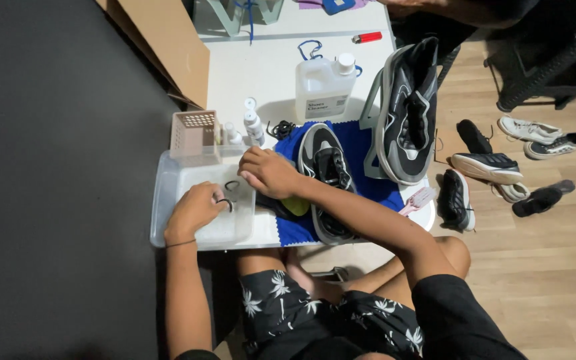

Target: Cleaning shoe laces by applying cleaning solution and rubbing them between hands over a container of water.

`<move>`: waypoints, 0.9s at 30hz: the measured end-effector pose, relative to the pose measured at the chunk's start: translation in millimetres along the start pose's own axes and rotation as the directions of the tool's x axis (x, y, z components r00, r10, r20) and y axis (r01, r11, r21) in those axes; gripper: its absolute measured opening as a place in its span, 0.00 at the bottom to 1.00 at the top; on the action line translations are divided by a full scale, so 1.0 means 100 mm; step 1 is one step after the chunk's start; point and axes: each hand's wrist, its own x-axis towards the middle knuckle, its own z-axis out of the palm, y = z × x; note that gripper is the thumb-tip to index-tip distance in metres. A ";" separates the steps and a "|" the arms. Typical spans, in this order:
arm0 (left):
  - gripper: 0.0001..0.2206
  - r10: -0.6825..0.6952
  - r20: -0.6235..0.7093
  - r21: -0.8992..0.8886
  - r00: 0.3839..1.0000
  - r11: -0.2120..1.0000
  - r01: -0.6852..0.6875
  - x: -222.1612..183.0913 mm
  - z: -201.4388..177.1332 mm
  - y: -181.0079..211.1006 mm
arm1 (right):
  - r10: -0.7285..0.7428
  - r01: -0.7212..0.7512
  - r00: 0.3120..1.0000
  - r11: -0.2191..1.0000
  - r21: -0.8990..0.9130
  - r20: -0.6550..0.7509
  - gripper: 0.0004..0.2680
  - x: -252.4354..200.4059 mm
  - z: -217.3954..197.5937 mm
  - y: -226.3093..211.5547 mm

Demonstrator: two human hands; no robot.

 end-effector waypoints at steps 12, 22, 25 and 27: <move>0.22 -0.195 0.099 0.189 0.976 0.966 0.174 0.20 0.32 -0.36 | 0.036 -0.036 0.999 0.999 0.008 -0.025 0.13 0.01 0.03 -0.01; 0.05 -0.139 -0.375 -0.199 0.916 0.978 0.067 -0.08 -0.16 0.20 | -0.056 0.054 0.998 0.997 0.063 0.021 0.17 0.37 -0.19 -0.56; 0.08 -0.216 -0.572 -0.360 0.791 0.933 -0.005 -0.12 -0.11 0.16 | 0.119 -0.195 0.963 0.927 0.320 0.240 0.34 0.55 -0.16 -0.59; 0.05 -0.187 -0.625 -0.654 0.758 0.655 -0.378 -0.08 -0.03 0.08 | 0.147 -0.330 0.926 0.766 0.552 0.349 0.37 0.69 -0.19 -0.56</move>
